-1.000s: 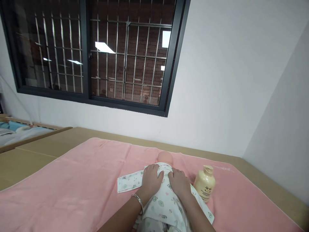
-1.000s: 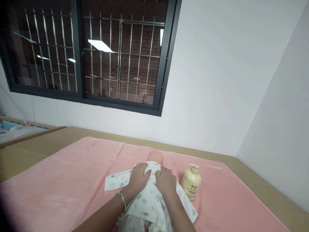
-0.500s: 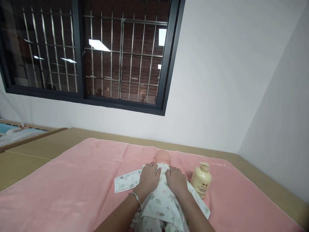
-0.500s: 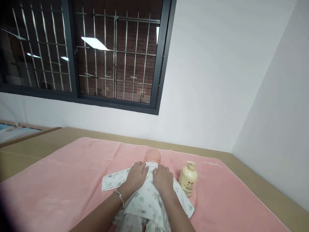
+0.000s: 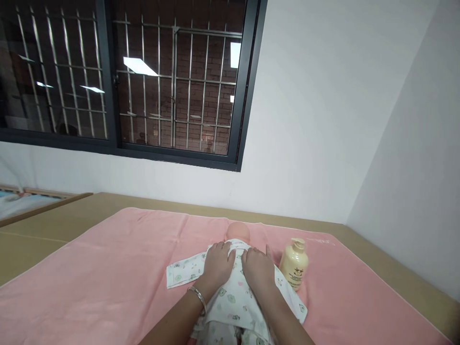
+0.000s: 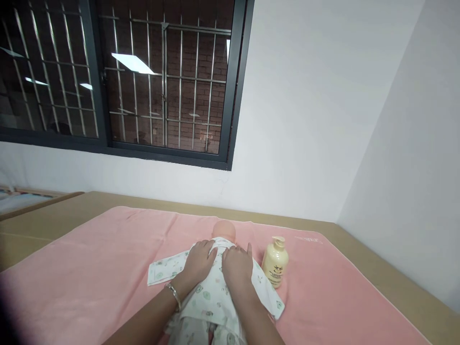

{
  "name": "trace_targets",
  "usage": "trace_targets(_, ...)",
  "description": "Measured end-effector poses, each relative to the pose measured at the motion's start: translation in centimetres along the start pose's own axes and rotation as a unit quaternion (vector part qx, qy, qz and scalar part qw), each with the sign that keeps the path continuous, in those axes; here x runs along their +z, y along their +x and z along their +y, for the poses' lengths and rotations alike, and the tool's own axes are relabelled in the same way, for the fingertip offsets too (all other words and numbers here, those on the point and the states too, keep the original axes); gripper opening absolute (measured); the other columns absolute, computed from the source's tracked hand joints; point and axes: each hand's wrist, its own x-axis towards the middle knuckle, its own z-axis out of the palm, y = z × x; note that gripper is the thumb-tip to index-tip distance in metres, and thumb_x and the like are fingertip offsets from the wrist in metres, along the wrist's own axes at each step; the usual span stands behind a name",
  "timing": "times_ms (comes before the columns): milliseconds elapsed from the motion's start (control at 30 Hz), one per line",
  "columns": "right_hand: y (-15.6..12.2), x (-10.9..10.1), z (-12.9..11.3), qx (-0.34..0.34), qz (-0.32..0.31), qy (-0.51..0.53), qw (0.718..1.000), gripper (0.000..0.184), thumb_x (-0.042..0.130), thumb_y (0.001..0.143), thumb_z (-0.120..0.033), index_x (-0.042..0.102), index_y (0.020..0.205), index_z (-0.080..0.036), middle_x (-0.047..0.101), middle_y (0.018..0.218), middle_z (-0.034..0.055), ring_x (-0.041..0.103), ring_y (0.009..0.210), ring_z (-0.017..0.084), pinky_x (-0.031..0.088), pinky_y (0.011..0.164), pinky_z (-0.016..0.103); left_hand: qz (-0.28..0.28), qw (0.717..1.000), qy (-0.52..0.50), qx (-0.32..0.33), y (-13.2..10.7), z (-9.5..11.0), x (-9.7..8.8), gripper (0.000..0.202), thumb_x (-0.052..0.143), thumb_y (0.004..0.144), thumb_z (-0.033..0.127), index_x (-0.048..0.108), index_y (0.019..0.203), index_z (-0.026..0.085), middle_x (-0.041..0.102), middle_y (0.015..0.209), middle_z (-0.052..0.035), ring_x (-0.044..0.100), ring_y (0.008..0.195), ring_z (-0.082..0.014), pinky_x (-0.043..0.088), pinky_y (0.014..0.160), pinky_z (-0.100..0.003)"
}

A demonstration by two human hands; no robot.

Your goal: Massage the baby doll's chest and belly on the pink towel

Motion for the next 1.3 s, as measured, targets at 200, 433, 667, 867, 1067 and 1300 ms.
trace_targets(200, 0.6, 0.7, 1.0, -0.013, -0.026, 0.093, 0.995, 0.043, 0.028, 0.099, -0.033, 0.065, 0.108, -0.013, 0.067, 0.113, 0.0173, 0.06, 0.107, 0.028, 0.022, 0.107, 0.05, 0.056, 0.996, -0.044, -0.054, 0.1, 0.0, 1.0, 0.035, 0.041, 0.092, 0.032, 0.065, 0.112, 0.016, 0.068, 0.114, -0.01, 0.059, 0.11, -0.0236, 0.04, 0.097, -0.035)
trace_targets(433, 1.3, 0.5, 1.7, -0.047, -0.065, 0.116, 0.99, 0.041, 0.028, 0.098, -0.032, 0.06, 0.116, -0.014, 0.065, 0.119, 0.0152, 0.058, 0.111, 0.026, 0.036, 0.093, 0.037, 0.033, 0.995, -0.098, 0.012, 0.5, -0.4, 0.8, 0.033, 0.04, 0.091, 0.022, 0.064, 0.113, 0.02, 0.068, 0.117, -0.0063, 0.059, 0.11, -0.0194, 0.041, 0.097, -0.033)
trace_targets(667, -0.6, -1.1, -0.2, -0.031, -0.052, 0.02, 0.998, 0.039, 0.031, 0.097, -0.026, 0.065, 0.103, -0.008, 0.068, 0.101, 0.023, 0.062, 0.103, 0.031, 0.037, 0.089, 0.039, 0.077, 0.994, 0.015, -0.081, -0.6, 0.7, 0.3, 0.026, 0.044, 0.088, 0.03, 0.067, 0.085, 0.019, 0.071, 0.091, -0.0093, 0.062, 0.094, -0.0259, 0.043, 0.085, -0.036)
trace_targets(867, 1.0, 0.3, 1.4, -0.027, -0.07, 0.106, 0.992, 0.044, 0.029, 0.098, -0.035, 0.062, 0.113, -0.01, 0.064, 0.12, 0.0178, 0.058, 0.111, 0.026, 0.035, 0.094, 0.035, 0.036, 0.999, -0.001, -0.017, 0.1, 0.1, 0.3, 0.034, 0.038, 0.092, 0.026, 0.064, 0.112, 0.016, 0.069, 0.109, -0.0097, 0.059, 0.106, -0.0236, 0.04, 0.095, -0.036)
trace_targets(1067, 0.3, 0.6, 0.5, -0.018, -0.025, 0.12, 0.992, 0.039, 0.032, 0.095, -0.024, 0.061, 0.117, -0.013, 0.065, 0.12, 0.0153, 0.055, 0.115, 0.025, 0.032, 0.098, 0.035, 0.034, 0.999, 0.034, -0.007, -0.4, 1.2, 0.3, 0.032, 0.033, 0.092, 0.016, 0.065, 0.097, 0.016, 0.069, 0.099, -0.0107, 0.061, 0.099, -0.0232, 0.043, 0.089, -0.034)
trace_targets(1300, 0.2, 0.9, 0.8, -0.006, -0.039, 0.14, 0.989, 0.044, 0.034, 0.094, -0.027, 0.056, 0.129, -0.01, 0.057, 0.134, 0.0158, 0.049, 0.127, 0.026, 0.031, 0.104, 0.034, 0.029, 0.998, 0.012, -0.054, 0.0, 0.4, 0.5, 0.033, 0.04, 0.091, 0.028, 0.064, 0.11, 0.015, 0.068, 0.111, -0.0119, 0.059, 0.108, -0.0255, 0.041, 0.096, -0.038)
